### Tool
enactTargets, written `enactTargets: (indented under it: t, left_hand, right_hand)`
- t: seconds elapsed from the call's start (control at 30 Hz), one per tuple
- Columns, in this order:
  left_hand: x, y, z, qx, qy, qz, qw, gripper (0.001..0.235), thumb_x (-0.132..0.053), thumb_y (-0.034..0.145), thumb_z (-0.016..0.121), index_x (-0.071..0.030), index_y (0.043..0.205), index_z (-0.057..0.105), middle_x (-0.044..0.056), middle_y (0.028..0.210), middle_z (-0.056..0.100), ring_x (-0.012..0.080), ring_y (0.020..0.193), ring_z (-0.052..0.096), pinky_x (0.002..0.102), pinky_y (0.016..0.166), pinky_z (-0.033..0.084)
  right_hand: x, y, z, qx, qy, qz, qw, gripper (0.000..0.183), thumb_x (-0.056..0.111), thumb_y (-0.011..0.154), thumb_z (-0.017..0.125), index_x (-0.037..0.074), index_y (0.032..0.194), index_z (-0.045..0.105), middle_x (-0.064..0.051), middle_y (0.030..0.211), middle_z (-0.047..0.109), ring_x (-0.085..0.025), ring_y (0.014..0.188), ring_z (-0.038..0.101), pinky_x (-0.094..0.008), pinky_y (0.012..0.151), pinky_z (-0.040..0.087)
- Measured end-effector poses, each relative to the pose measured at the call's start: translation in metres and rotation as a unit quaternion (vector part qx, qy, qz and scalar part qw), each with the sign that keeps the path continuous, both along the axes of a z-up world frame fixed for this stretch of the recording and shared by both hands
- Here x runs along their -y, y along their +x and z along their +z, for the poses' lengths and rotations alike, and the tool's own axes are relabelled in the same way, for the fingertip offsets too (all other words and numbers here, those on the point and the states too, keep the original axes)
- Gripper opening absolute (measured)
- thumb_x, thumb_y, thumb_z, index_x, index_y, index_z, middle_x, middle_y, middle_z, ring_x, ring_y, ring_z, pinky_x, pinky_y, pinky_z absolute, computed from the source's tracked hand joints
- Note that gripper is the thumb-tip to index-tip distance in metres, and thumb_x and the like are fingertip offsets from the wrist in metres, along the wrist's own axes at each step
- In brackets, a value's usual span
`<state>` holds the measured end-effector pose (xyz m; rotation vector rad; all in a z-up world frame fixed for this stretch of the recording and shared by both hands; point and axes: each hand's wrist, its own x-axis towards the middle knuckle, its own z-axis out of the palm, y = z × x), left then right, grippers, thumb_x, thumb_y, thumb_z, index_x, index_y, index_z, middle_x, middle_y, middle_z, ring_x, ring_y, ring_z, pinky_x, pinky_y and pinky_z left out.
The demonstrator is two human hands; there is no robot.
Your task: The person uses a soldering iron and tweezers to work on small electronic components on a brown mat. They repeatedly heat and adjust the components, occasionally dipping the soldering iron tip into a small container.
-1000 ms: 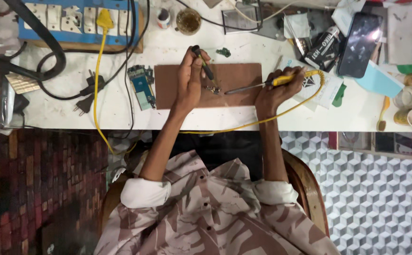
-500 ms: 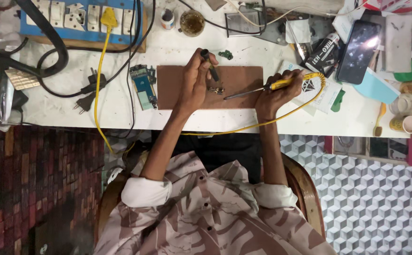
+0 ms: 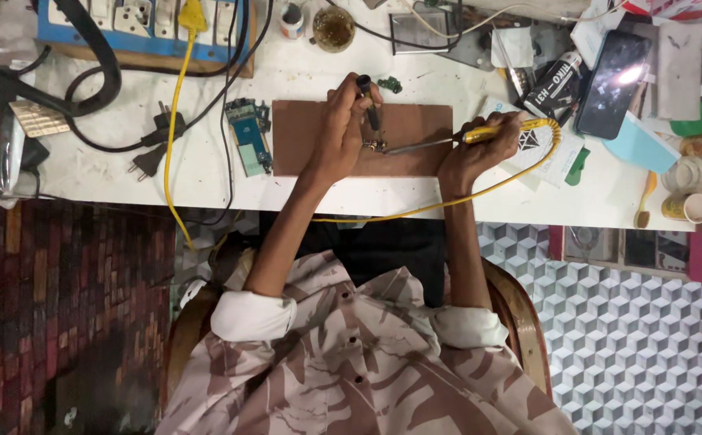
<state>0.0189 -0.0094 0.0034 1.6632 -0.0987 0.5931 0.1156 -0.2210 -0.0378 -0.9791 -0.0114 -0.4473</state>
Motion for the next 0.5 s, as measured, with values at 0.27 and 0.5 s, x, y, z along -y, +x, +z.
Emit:
enactTargets:
  t: [0.27, 0.5]
  left_hand:
    - [0.000, 0.002, 0.001, 0.025, 0.064, 0.047, 0.997, 0.021, -0.009, 0.110, 0.041, 0.005, 0.122, 0.051, 0.015, 0.111, 0.067, 0.0295, 0.105, 0.069, 0.039, 0.098, 0.044]
    - [0.001, -0.009, 0.004, 0.002, 0.065, 0.040, 0.997, 0.021, -0.004, 0.105, 0.039, 0.001, 0.114, 0.057, 0.012, 0.104, 0.072, 0.0270, 0.102, 0.072, 0.040, 0.095, 0.039]
  right_hand:
    - [-0.009, -0.001, 0.001, -0.002, 0.003, -0.046, 0.999, 0.033, 0.035, 0.108, 0.059, 0.009, 0.091, 0.050, 0.000, 0.078, 0.047, -0.011, 0.069, 0.047, -0.028, 0.063, 0.042]
    - [-0.007, -0.022, 0.000, -0.051, -0.064, -0.062, 0.995, 0.039, 0.042, 0.106, 0.056, 0.008, 0.087, 0.051, -0.001, 0.075, 0.049, -0.012, 0.067, 0.050, -0.028, 0.061, 0.044]
